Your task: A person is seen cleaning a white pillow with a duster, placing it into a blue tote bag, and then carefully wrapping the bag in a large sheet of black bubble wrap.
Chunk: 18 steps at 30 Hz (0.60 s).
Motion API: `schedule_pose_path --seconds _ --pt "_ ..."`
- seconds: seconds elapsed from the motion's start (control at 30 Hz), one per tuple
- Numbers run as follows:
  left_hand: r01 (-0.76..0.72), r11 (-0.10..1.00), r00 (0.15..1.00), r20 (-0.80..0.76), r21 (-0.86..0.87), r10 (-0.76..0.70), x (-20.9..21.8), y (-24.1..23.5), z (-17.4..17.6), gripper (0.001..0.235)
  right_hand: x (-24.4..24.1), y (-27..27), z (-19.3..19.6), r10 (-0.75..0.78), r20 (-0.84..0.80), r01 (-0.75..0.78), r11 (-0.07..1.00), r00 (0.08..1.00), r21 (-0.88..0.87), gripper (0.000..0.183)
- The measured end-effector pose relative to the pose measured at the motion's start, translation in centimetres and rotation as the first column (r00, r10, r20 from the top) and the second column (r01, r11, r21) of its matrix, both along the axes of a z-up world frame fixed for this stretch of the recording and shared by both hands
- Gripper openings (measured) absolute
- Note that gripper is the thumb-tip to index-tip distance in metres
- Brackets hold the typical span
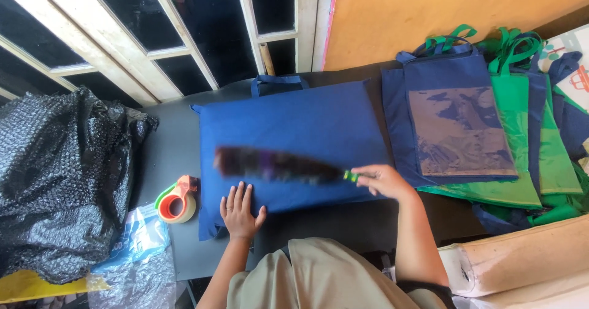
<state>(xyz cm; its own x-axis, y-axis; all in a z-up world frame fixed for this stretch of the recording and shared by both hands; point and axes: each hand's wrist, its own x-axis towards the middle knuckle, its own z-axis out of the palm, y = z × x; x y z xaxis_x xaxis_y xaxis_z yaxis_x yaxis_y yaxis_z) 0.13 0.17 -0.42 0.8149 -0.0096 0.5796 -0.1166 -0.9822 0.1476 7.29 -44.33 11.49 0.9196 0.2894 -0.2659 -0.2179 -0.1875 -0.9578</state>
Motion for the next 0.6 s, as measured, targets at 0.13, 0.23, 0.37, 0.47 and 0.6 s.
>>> schedule_pose_path --seconds 0.13,0.23,0.37,0.47,0.6 --pt "-0.011 1.0 1.0 -0.027 0.0 0.011 -0.1 0.1 -0.1 0.07 2.2 -0.2 0.6 -0.232 0.147 0.255 0.953 0.961 -0.162 0.034" --pt "-0.02 1.0 0.999 -0.045 -0.006 0.02 0.2 0.1 0.1 0.069 2.9 -0.9 -0.2 -0.43 0.245 0.48 0.852 0.869 -0.208 0.035" --pt "-0.025 1.0 0.999 -0.035 0.002 0.025 -0.1 0.0 0.1 0.069 -0.7 -2.7 1.5 -0.323 0.138 0.319 0.946 0.936 0.051 0.038" --pt "-0.02 1.0 0.999 -0.033 -0.001 0.02 -0.1 0.2 -0.5 0.07 -3.2 -5.2 2.4 -0.127 -0.012 0.128 0.991 0.992 0.042 0.038" --pt "-0.02 1.0 1.0 -0.022 0.011 0.02 0.0 0.2 -0.2 0.07 -4.9 -9.2 0.6 -0.287 -0.091 0.288 0.958 0.954 -0.002 0.036"
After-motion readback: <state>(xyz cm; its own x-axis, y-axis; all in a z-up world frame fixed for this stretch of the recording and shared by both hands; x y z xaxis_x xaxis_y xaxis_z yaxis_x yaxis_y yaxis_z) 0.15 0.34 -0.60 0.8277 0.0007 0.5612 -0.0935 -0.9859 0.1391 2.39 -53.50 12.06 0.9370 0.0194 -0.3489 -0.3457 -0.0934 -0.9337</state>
